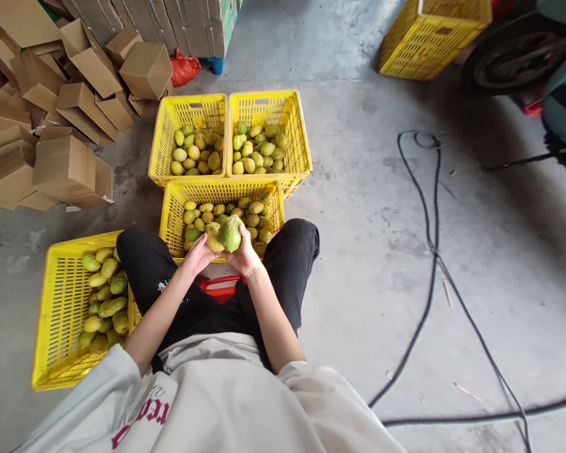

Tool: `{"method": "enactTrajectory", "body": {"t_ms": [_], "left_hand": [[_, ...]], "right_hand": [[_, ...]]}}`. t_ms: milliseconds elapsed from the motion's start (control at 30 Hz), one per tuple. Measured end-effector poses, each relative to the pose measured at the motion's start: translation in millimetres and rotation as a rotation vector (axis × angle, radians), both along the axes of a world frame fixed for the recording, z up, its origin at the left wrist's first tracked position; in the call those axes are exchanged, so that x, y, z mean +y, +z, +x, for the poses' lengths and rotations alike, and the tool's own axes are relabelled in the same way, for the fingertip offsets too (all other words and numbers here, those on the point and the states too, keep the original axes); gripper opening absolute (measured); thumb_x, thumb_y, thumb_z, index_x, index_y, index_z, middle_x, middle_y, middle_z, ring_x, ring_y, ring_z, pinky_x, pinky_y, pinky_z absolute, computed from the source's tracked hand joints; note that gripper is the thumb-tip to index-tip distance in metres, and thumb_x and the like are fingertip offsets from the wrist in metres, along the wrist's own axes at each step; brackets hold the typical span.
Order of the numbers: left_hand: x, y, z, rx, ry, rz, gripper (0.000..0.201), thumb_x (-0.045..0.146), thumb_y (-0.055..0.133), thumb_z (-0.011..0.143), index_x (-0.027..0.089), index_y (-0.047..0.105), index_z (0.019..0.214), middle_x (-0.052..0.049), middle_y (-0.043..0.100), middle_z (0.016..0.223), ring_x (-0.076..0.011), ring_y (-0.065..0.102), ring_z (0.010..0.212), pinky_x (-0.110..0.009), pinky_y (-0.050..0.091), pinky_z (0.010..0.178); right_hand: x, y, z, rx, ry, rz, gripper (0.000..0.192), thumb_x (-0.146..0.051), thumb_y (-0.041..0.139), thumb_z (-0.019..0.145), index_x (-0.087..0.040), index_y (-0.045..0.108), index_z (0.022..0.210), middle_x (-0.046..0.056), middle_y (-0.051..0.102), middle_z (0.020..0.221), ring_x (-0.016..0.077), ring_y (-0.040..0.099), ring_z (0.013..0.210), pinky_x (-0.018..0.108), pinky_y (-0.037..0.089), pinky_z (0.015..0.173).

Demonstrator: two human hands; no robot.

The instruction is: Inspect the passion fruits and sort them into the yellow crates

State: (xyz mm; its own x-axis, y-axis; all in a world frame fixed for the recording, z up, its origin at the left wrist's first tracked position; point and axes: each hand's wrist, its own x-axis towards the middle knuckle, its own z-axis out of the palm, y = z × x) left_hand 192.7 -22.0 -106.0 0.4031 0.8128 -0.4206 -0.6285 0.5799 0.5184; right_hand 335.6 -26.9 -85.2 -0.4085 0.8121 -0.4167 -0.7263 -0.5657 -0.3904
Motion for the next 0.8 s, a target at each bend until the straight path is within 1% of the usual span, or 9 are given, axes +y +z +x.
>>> {"method": "enactTrajectory", "body": {"t_ms": [100,167,233,333,433,533,633,700,800], "left_hand": [[1,-13.5,1,0.002,0.054,-0.084,0.032,0.033,0.050,0.092,0.009,0.060,0.112,-0.017,0.063,0.118,-0.0270,0.058,0.113,-0.043,0.050,0.094],[5,-21.5,1,0.024,0.146,-0.147,0.030,0.032,0.047,0.094,0.009,0.060,0.108,-0.016,0.065,0.112,-0.0245,0.060,0.109,-0.043,0.050,0.094],[10,-27.7,1,0.042,0.224,-0.203,0.032,0.034,0.047,0.094,0.009,0.060,0.107,-0.014,0.066,0.107,-0.0226,0.062,0.103,-0.043,0.051,0.093],[16,-31.5,-3,0.043,0.295,-0.270,0.033,0.039,0.050,0.091,0.013,0.059,0.110,-0.011,0.066,0.101,-0.0201,0.065,0.092,-0.042,0.053,0.088],[16,-30.5,-8,0.050,0.330,-0.250,0.026,0.033,0.054,0.089,0.016,0.060,0.107,-0.006,0.065,0.091,-0.0164,0.064,0.082,-0.036,0.055,0.084],[14,-29.5,-10,0.053,0.294,-0.211,0.022,0.029,0.054,0.087,0.015,0.061,0.102,-0.005,0.064,0.087,-0.0144,0.063,0.077,-0.027,0.054,0.073],[14,-29.8,-10,0.035,0.250,-0.199,0.021,0.029,0.054,0.085,0.015,0.060,0.099,-0.007,0.065,0.091,-0.0145,0.063,0.076,-0.023,0.051,0.064],[14,-29.5,-11,0.006,0.238,-0.189,0.025,0.035,0.051,0.086,0.015,0.060,0.098,-0.009,0.066,0.094,-0.0169,0.064,0.080,-0.025,0.052,0.065],[14,-27.4,-12,-0.053,0.264,-0.175,0.036,0.041,0.039,0.088,0.014,0.060,0.101,-0.011,0.066,0.097,-0.0221,0.064,0.091,-0.034,0.053,0.075]], "right_hand": [[-1,-7.5,-4,-0.078,-0.099,0.044,0.045,-0.060,0.052,0.080,-0.024,0.063,0.105,0.005,0.068,0.108,0.0237,0.055,0.118,0.044,0.052,0.095],[0,-12.9,-4,-0.147,-0.210,0.090,0.037,-0.052,0.061,0.078,-0.025,0.063,0.103,0.004,0.067,0.108,0.0228,0.056,0.117,0.042,0.053,0.094],[0,-19.7,0,-0.177,-0.283,0.122,0.035,-0.048,0.065,0.075,-0.026,0.062,0.102,0.003,0.066,0.109,0.0224,0.057,0.116,0.041,0.054,0.093],[-2,-32.9,9,-0.186,-0.325,0.084,0.034,-0.043,0.065,0.073,-0.027,0.060,0.103,0.002,0.066,0.108,0.0218,0.060,0.112,0.040,0.055,0.089],[-4,-46.1,18,-0.241,-0.361,0.012,0.036,-0.034,0.068,0.070,-0.027,0.057,0.104,0.000,0.067,0.099,0.0209,0.062,0.105,0.039,0.056,0.084],[-5,-53.0,21,-0.255,-0.329,-0.002,0.041,-0.031,0.071,0.069,-0.029,0.056,0.107,-0.002,0.067,0.097,0.0198,0.064,0.101,0.037,0.056,0.081],[-5,-52.6,18,-0.146,-0.228,0.004,0.035,-0.044,0.061,0.076,-0.028,0.057,0.107,0.000,0.068,0.101,0.0214,0.063,0.103,0.039,0.056,0.079],[-5,-50.9,16,-0.056,-0.164,0.028,0.037,-0.048,0.052,0.079,-0.027,0.057,0.109,0.003,0.068,0.105,0.0234,0.062,0.105,0.044,0.056,0.080],[-4,-51.1,12,-0.008,-0.111,0.080,0.038,-0.042,0.053,0.079,-0.025,0.056,0.113,0.005,0.068,0.109,0.0239,0.063,0.105,0.047,0.054,0.083]]}}
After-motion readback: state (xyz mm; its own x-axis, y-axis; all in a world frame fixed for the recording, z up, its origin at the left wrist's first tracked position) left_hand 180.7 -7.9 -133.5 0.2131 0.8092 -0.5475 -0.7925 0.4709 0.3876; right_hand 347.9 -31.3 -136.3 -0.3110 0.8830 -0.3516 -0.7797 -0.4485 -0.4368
